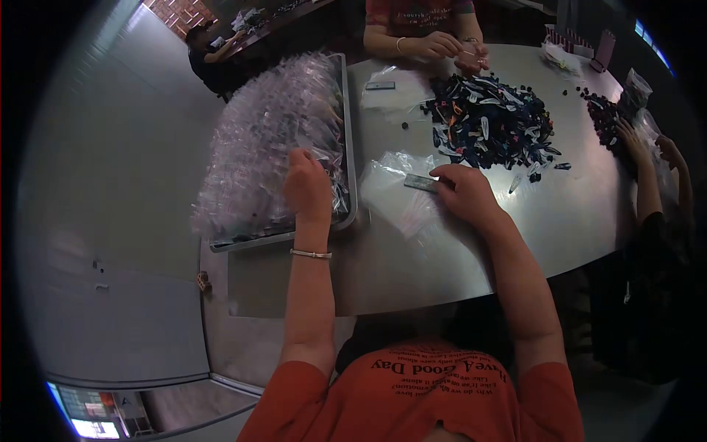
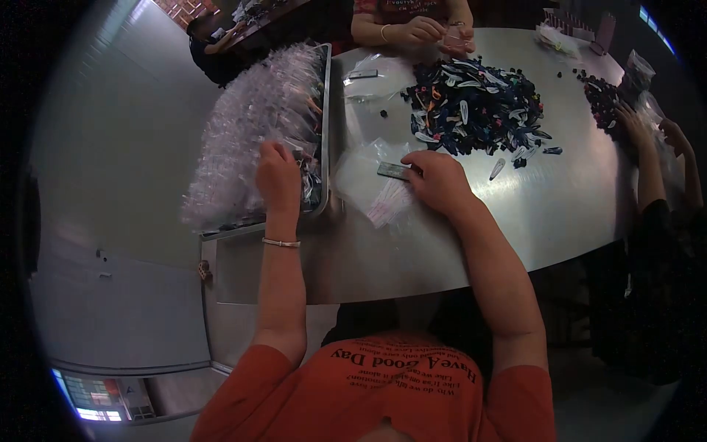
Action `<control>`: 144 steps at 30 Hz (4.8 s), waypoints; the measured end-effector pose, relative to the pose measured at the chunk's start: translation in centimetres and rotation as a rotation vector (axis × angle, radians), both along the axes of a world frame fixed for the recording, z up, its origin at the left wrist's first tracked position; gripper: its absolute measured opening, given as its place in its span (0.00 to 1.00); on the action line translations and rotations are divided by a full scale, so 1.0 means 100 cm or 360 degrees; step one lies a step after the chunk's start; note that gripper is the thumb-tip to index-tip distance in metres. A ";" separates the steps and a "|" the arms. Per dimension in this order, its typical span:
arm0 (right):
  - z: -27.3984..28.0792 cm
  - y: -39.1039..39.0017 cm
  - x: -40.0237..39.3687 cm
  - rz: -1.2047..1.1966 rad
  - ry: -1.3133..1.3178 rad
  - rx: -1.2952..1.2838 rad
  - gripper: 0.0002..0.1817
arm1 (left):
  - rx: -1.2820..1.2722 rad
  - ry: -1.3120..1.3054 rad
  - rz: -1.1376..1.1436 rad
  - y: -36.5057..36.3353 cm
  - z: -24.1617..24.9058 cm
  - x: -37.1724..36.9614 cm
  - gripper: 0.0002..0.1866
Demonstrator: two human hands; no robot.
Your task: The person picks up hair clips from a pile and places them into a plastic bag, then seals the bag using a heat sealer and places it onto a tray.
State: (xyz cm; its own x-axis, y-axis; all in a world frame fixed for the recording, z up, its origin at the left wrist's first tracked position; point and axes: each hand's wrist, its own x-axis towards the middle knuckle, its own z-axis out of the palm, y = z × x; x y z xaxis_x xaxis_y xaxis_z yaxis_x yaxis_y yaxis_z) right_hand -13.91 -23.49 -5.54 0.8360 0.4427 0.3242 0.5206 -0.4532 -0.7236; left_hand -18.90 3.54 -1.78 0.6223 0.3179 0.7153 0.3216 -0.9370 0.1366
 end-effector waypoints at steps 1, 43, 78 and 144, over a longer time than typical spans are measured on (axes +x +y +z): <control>-0.001 0.000 0.001 0.0016 -0.0069 -0.0015 0.11 | 0.0061 0.0069 0.0113 -0.002 0.001 0.002 0.07; 0.065 0.193 0.032 0.0941 -0.0480 -0.1277 0.32 | -0.0170 -0.0230 -0.0467 0.005 0.024 -0.047 0.08; 0.058 0.169 0.055 0.1079 -0.0039 -0.0888 0.20 | -0.0097 0.0130 -0.0425 -0.008 -0.016 -0.052 0.14; -0.007 0.040 0.008 0.0018 0.0331 0.0838 0.09 | -0.1027 0.0159 -0.1036 -0.088 -0.017 -0.063 0.11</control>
State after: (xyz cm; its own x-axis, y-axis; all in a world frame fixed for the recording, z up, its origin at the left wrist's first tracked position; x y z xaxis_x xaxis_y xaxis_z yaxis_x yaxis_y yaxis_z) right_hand -13.14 -19.54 -6.25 0.9020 0.2751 0.3328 0.3459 0.0011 -0.9383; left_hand -25.24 -5.24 -3.48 0.8675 0.2019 0.4546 -0.2041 -0.6889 0.6955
